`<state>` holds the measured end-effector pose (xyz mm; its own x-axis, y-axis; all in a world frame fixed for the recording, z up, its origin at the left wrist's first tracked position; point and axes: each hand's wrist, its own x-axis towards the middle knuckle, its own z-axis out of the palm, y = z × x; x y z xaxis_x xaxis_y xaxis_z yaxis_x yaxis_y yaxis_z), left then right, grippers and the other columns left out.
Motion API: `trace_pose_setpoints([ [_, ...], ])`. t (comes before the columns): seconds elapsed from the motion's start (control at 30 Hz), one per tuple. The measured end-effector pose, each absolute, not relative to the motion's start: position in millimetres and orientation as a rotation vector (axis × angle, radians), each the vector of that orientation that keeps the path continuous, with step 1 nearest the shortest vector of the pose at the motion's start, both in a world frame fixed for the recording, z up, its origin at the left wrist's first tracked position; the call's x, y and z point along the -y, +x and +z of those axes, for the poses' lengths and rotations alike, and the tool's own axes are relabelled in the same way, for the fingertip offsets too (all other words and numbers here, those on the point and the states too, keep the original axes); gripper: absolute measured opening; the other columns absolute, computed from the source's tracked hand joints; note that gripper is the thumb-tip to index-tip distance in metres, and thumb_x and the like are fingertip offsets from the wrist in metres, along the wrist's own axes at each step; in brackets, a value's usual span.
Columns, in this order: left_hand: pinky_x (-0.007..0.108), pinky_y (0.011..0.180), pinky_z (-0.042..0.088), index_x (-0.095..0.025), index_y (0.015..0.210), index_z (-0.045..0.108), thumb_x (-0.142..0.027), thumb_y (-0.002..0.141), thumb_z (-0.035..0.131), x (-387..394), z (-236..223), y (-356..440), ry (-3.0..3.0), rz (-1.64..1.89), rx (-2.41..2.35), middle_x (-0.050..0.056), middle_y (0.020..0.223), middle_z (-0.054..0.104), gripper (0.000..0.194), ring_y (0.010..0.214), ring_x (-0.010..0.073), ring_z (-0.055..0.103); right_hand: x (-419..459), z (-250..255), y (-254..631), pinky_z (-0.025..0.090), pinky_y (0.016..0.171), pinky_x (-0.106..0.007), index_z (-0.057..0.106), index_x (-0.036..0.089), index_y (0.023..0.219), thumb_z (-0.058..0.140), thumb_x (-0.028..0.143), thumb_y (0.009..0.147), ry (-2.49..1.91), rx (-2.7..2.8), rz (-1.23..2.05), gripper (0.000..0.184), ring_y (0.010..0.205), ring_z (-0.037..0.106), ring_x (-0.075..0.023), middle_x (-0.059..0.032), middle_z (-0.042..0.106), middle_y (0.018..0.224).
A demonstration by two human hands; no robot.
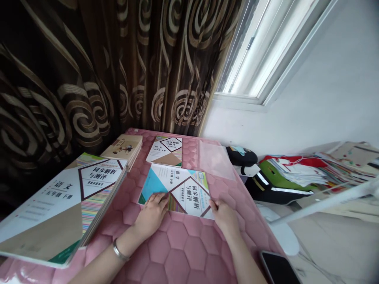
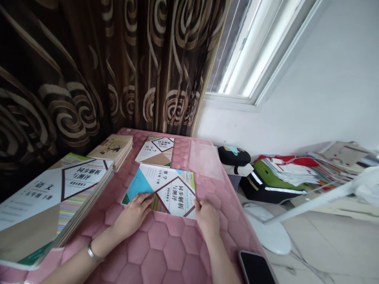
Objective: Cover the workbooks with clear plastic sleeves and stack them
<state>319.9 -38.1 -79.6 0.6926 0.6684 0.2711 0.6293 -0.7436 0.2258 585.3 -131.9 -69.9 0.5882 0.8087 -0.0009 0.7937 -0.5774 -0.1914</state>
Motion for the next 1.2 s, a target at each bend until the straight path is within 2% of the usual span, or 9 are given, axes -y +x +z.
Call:
trace_pose_setpoints([
  [0.07, 0.046, 0.106, 0.039, -0.023, 0.125, 0.057, -0.025, 0.087, 0.057, 46, -77, 308, 2.796, 0.523, -1.01, 0.007, 0.134, 0.055, 0.038, 0.123, 0.0257, 0.048, 132, -69, 581, 0.04, 0.066, -0.032, 0.065, 0.017, 0.085, 0.042, 0.035, 0.094, -2.597, 1.365, -0.045, 0.03, 0.084, 0.065, -0.0261, -0.0131, 0.069, 0.088],
  [0.17, 0.046, 0.102, 0.043, -0.021, 0.117, 0.061, -0.023, 0.082, 0.064, 50, -71, 310, 2.791, 0.517, -1.041, 0.008, 0.127, 0.059, 0.035, 0.118, 0.0269, 0.053, 130, -69, 560, 0.041, 0.072, -0.035, 0.066, 0.021, 0.087, 0.052, 0.033, 0.089, -2.326, 1.498, -0.22, 0.018, 0.094, 0.06, -0.0272, -0.0105, 0.066, 0.097],
  [0.27, 0.043, 0.098, 0.046, -0.018, 0.104, 0.065, -0.017, 0.081, 0.063, 49, -69, 323, 2.783, 0.54, -1.071, 0.009, 0.115, 0.063, 0.023, 0.109, 0.025, 0.057, 124, -72, 525, 0.043, 0.081, -0.036, 0.066, 0.026, 0.092, 0.056, 0.034, 0.087, -1.941, 1.772, -0.072, 0.014, 0.101, 0.058, -0.024, -0.0052, 0.064, 0.106],
  [0.37, 0.042, 0.099, 0.046, -0.017, 0.101, 0.065, -0.017, 0.083, 0.061, 47, -73, 330, 2.805, 0.575, -1.052, 0.008, 0.107, 0.064, 0.018, 0.103, 0.0235, 0.059, 118, -77, 493, 0.042, 0.086, -0.038, 0.065, 0.025, 0.095, 0.062, 0.03, 0.084, -1.768, 1.929, -0.001, 0.012, 0.104, 0.057, -0.0239, -0.0048, 0.064, 0.111],
  [0.5, 0.042, 0.101, 0.044, -0.017, 0.101, 0.066, -0.018, 0.084, 0.061, 43, -78, 326, 2.82, 0.642, -1.001, 0.007, 0.103, 0.065, 0.017, 0.099, 0.0216, 0.06, 111, -83, 480, 0.044, 0.083, -0.038, 0.062, 0.023, 0.086, 0.062, 0.023, 0.084, -1.768, 1.926, -0.034, 0.001, 0.099, 0.06, -0.0236, -0.0051, 0.066, 0.107],
  [0.63, 0.043, 0.101, 0.044, -0.019, 0.096, 0.067, -0.021, 0.083, 0.064, 39, -79, 321, 2.832, 0.638, -0.971, 0.006, 0.104, 0.066, 0.014, 0.1, 0.0219, 0.061, 109, -85, 485, 0.044, 0.082, -0.037, 0.063, 0.024, 0.084, 0.059, 0.022, 0.087, -1.741, 1.939, -0.065, 0.005, 0.098, 0.061, -0.0224, -0.004, 0.067, 0.106],
  [0.93, 0.046, 0.103, 0.04, -0.022, 0.099, 0.068, -0.025, 0.085, 0.063, 34, -74, 312, 2.894, 0.575, -0.922, 0.004, 0.112, 0.067, 0.015, 0.104, 0.0211, 0.06, 111, -89, 491, 0.044, 0.086, -0.037, 0.066, 0.024, 0.087, 0.056, 0.023, 0.089, -1.683, 1.951, -0.042, 0.01, 0.099, 0.061, -0.021, -0.0033, 0.068, 0.109],
  [1.1, 0.049, 0.098, 0.043, -0.026, 0.101, 0.07, -0.026, 0.083, 0.066, 30, -68, 290, 2.829, 0.573, -1.089, 0.005, 0.12, 0.064, 0.019, 0.116, 0.0271, 0.052, 123, -89, 514, 0.044, 0.089, -0.039, 0.069, 0.026, 0.085, 0.059, 0.03, 0.087, -1.754, 1.9, -0.073, 0.012, 0.106, 0.06, -0.023, -0.0042, 0.066, 0.113],
  [1.2, 0.049, 0.09, 0.049, -0.026, 0.102, 0.071, -0.023, 0.083, 0.065, 25, -68, 272, 2.801, 0.579, -1.213, 0.008, 0.124, 0.061, 0.02, 0.114, 0.03, 0.053, 137, -87, 535, 0.043, 0.093, -0.043, 0.07, 0.028, 0.086, 0.062, 0.036, 0.084, -1.882, 1.831, -0.045, 0.012, 0.115, 0.055, -0.0259, -0.004, 0.062, 0.122],
])
